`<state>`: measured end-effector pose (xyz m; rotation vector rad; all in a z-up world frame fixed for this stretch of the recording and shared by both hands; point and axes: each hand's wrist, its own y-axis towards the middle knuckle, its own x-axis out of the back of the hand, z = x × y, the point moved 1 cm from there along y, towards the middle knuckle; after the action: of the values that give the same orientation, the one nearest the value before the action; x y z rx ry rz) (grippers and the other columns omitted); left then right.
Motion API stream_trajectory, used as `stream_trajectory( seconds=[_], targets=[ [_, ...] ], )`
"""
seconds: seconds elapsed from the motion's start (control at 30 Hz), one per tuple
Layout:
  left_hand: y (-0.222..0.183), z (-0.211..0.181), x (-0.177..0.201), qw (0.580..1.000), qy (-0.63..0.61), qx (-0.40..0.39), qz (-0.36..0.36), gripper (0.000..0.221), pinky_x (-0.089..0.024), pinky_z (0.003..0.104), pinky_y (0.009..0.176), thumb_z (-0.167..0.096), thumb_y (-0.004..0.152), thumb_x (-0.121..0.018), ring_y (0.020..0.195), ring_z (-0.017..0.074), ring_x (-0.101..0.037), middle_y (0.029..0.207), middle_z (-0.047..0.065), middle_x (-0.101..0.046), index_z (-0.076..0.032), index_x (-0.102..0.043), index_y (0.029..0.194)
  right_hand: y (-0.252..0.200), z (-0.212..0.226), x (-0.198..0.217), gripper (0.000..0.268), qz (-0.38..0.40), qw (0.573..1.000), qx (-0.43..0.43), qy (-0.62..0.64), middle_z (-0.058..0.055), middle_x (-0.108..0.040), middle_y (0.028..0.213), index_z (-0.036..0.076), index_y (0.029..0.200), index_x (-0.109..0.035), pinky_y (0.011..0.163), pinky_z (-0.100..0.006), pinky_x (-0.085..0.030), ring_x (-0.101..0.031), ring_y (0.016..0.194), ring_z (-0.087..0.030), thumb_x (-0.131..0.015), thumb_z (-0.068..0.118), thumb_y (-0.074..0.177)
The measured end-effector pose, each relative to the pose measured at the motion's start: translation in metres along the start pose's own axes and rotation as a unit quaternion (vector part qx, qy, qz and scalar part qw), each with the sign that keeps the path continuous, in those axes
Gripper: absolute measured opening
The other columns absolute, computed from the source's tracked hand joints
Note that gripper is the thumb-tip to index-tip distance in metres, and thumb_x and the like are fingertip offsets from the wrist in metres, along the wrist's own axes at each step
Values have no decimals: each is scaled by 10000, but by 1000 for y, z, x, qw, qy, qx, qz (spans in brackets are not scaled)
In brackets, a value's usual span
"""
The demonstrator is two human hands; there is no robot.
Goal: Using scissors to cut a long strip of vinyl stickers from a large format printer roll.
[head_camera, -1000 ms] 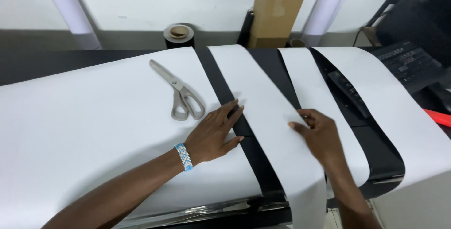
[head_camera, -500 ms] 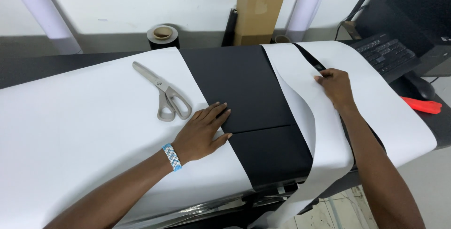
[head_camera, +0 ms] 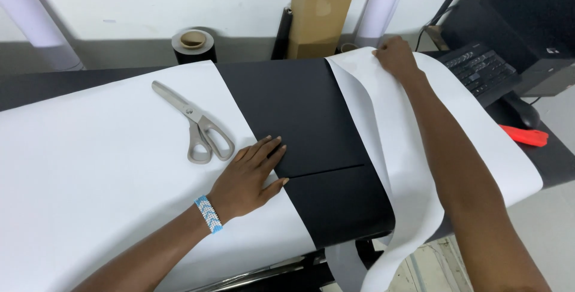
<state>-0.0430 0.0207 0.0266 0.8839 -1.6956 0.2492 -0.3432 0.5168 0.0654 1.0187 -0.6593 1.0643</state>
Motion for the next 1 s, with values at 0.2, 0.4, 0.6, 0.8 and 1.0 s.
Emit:
stream_trajectory(
  seconds=[0.2, 0.4, 0.6, 0.8, 1.0],
  targets=[
    [-1, -3, 0, 1000, -16, 5, -1, 689, -348, 582, 1275, -465, 1166, -552, 1642, 434, -418, 1707, 270, -512, -21, -511, 1691, 72, -21, -62, 254, -18, 996, -12, -86, -322, -796, 953, -97, 1095, -821, 789, -651, -666, -819, 988, -533, -699, 124, 1060],
    [-1, 10, -24, 999, 16, -6, -50, 718, -336, 526, 1284, -549, 1178, -478, 1680, 353, -354, 1796, 167, -449, -65, -487, 1708, 29, 25, -91, 442, 27, 990, -92, -99, -251, -781, 1314, -24, 1303, -776, 979, -621, -580, -722, 1210, -504, -555, 345, 1203],
    [-2, 6, -18, 999, 22, -5, -44, 717, -321, 517, 1289, -542, 1185, -462, 1678, 354, -354, 1797, 178, -444, -53, -481, 1709, 47, 16, -98, 252, -65, 996, -61, -11, -225, -764, 1187, -5, 1218, -718, 870, -568, -577, -727, 1094, -440, -652, 236, 1183],
    [-3, 6, -17, 999, 18, -7, -51, 712, -325, 525, 1291, -544, 1183, -493, 1674, 355, -361, 1804, 166, -439, -59, -492, 1706, 45, 15, -110, 335, 7, 994, -7, -107, -272, -551, 1393, 306, 1266, -902, 1084, -492, -505, -525, 1319, -447, -612, 189, 1147],
    [-3, 5, -15, 998, 22, -12, -56, 710, -334, 516, 1290, -542, 1190, -494, 1667, 360, -382, 1792, 177, -461, -58, -489, 1710, 23, 33, -85, 258, -34, 992, 77, -98, -282, -671, 1128, -11, 1139, -728, 808, -600, -595, -691, 933, -492, -610, 213, 1182]
  ],
)
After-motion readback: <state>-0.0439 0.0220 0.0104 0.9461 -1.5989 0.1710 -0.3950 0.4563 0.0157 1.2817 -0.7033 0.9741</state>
